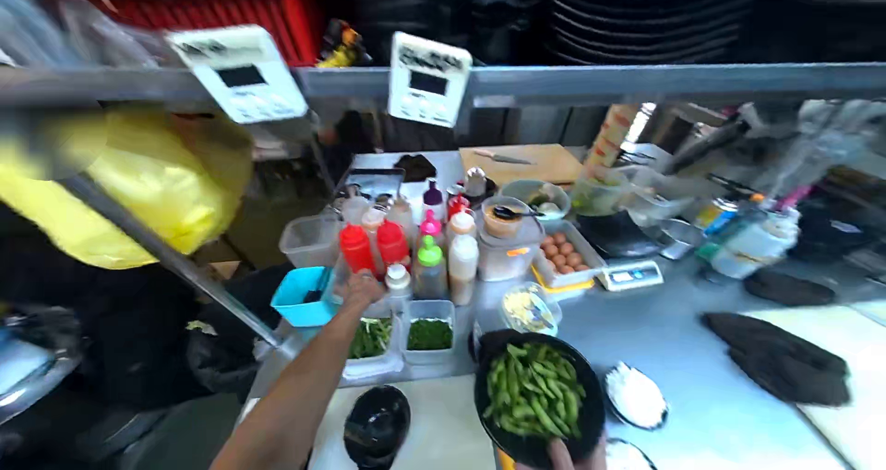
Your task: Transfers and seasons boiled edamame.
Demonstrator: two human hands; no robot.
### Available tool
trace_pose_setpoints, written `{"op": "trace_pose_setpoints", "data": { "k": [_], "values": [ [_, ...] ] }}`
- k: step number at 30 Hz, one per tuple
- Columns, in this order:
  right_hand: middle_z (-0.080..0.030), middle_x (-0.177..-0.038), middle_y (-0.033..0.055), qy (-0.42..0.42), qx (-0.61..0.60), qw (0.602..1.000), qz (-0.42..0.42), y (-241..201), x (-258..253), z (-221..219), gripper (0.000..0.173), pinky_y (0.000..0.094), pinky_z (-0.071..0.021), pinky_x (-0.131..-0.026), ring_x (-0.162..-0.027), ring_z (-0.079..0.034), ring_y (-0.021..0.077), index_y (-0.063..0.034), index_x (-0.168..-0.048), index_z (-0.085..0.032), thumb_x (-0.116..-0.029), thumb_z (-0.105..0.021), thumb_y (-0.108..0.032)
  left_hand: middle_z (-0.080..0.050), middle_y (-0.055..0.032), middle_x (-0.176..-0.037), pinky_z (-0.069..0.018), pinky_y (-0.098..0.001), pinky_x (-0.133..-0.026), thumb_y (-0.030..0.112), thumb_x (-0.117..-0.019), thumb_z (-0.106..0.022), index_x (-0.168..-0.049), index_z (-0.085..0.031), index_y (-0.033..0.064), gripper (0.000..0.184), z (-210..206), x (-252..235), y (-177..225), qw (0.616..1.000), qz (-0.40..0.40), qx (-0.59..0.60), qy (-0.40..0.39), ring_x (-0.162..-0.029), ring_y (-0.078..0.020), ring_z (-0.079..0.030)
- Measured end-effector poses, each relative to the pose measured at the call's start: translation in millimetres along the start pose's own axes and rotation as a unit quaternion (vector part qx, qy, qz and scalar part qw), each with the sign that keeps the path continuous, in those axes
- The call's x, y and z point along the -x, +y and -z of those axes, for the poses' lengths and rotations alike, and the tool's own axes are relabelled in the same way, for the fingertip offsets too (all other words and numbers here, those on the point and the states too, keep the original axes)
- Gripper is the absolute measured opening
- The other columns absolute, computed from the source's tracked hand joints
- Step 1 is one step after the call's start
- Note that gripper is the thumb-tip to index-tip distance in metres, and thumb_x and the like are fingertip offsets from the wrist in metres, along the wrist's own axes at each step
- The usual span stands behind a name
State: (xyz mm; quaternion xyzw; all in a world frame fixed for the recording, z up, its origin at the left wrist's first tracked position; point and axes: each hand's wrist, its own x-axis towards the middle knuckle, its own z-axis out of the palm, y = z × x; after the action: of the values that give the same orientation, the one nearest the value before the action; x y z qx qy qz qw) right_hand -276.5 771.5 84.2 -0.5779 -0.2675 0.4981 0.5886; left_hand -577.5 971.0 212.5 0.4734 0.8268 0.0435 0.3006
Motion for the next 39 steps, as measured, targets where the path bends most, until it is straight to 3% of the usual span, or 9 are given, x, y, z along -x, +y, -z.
{"op": "trace_pose_setpoints", "data": {
  "k": [6,12,16,19,22,27,32,36,39],
  "values": [
    [-0.056,-0.122,0.0287,0.036,-0.047,0.983,-0.175,5.9,-2.6,-6.3,0.070,0.0507,-0.0617,-0.051,-0.075,-0.072,0.0397,-0.0144,-0.159,-0.015,-0.1000,-0.042,0.012,-0.059,-0.0273,-0.137,-0.0364,-0.0627,-0.111,0.021,-0.1032,-0.061,-0.137,-0.058,-0.0005,0.040,-7.9,9.1,-35.7,0.980,-0.110,0.135,0.096,-0.132,-0.0450,-0.052],
    [-0.059,-0.125,0.0278,0.032,-0.065,0.997,-0.013,31.9,5.8,-14.2,0.076,0.0522,-0.0627,-0.046,-0.066,-0.073,0.0387,-0.0127,-0.160,-0.015,-0.0944,-0.046,0.011,-0.071,-0.0110,-0.119,-0.0547,-0.0553,-0.091,0.024,-0.0997,-0.067,-0.125,-0.067,0.0074,0.030,-49.7,49.4,-107.1,0.913,-0.270,0.231,0.198,-0.107,-0.0277,-0.068],
    [-0.055,-0.127,0.0309,0.040,-0.084,0.987,-0.134,35.4,6.8,-18.8,0.069,0.0535,-0.0626,-0.051,-0.076,-0.072,0.0433,-0.0153,-0.158,-0.016,-0.1006,-0.045,0.011,-0.073,-0.0070,-0.111,-0.0575,-0.0460,-0.082,0.023,-0.0959,-0.067,-0.119,-0.069,0.0065,0.029,-87.0,97.3,-141.3,0.896,-0.305,0.270,0.177,-0.099,-0.0205,-0.070],
    [-0.055,-0.126,0.0312,0.039,-0.095,0.989,-0.109,26.1,22.4,-22.1,0.071,0.0541,-0.0627,-0.050,-0.074,-0.073,0.0434,-0.0159,-0.159,-0.014,-0.1006,-0.044,0.011,-0.074,-0.0029,-0.107,-0.0584,-0.0374,-0.080,0.026,-0.0937,-0.066,-0.116,-0.071,0.0083,0.029,-116.7,117.2,-151.8,0.899,-0.286,0.303,0.137,-0.096,-0.0154,-0.070],
    [-0.056,-0.126,0.0303,0.043,-0.085,0.995,-0.029,39.9,25.2,-28.9,0.074,0.0557,-0.0630,-0.050,-0.073,-0.073,0.0425,-0.0144,-0.160,-0.015,-0.0978,-0.046,0.012,-0.074,-0.0046,-0.109,-0.0595,-0.0341,-0.084,0.025,-0.0956,-0.065,-0.117,-0.070,0.0056,0.029,-142.7,128.7,-148.0,0.896,-0.274,0.338,0.085,-0.097,-0.0143,-0.071],
    [-0.056,-0.122,0.0324,0.052,-0.106,0.981,-0.153,33.8,26.3,-31.3,0.069,0.0539,-0.0618,-0.051,-0.075,-0.072,0.0445,-0.0156,-0.158,-0.015,-0.1015,-0.044,0.010,-0.073,-0.0040,-0.110,-0.0589,-0.0296,-0.082,0.023,-0.0959,-0.063,-0.116,-0.070,0.0054,0.028,-167.4,141.8,-133.2,0.886,-0.289,0.360,0.047,-0.092,-0.0115,-0.070],
    [-0.060,-0.115,0.0304,0.032,-0.137,0.983,-0.122,-13.2,48.5,-39.2,0.063,0.0515,-0.0633,-0.052,-0.074,-0.073,0.0419,-0.0116,-0.155,-0.020,-0.1014,-0.042,0.011,-0.071,-0.0077,-0.117,-0.0587,-0.0321,-0.085,0.025,-0.0980,-0.062,-0.126,-0.065,0.0043,0.035,-186.1,155.4,-126.6,0.898,-0.245,0.365,0.002,-0.098,-0.0154,-0.070],
    [-0.061,-0.116,0.0292,0.004,-0.130,0.989,-0.068,-24.8,49.0,-37.5,0.058,0.0537,-0.0639,-0.055,-0.077,-0.073,0.0426,-0.0112,-0.153,-0.023,-0.1023,-0.040,0.011,-0.058,-0.0223,-0.137,-0.0510,-0.0439,-0.104,0.032,-0.0987,-0.064,-0.139,-0.058,0.0010,0.051,-228.7,146.9,-126.7,0.960,-0.187,0.195,-0.070,-0.122,-0.0317,-0.062],
    [-0.061,-0.116,0.0298,0.018,-0.122,0.990,-0.064,-15.1,43.7,-27.9,0.061,0.0536,-0.0635,-0.054,-0.075,-0.073,0.0429,-0.0136,-0.154,-0.022,-0.1021,-0.041,0.011,-0.057,-0.0223,-0.137,-0.0477,-0.0474,-0.108,0.036,-0.0968,-0.063,-0.132,-0.062,0.0005,0.050,-263.5,136.6,-115.3,0.981,-0.157,0.042,-0.104,-0.127,-0.0352,-0.058]
  ]
}}
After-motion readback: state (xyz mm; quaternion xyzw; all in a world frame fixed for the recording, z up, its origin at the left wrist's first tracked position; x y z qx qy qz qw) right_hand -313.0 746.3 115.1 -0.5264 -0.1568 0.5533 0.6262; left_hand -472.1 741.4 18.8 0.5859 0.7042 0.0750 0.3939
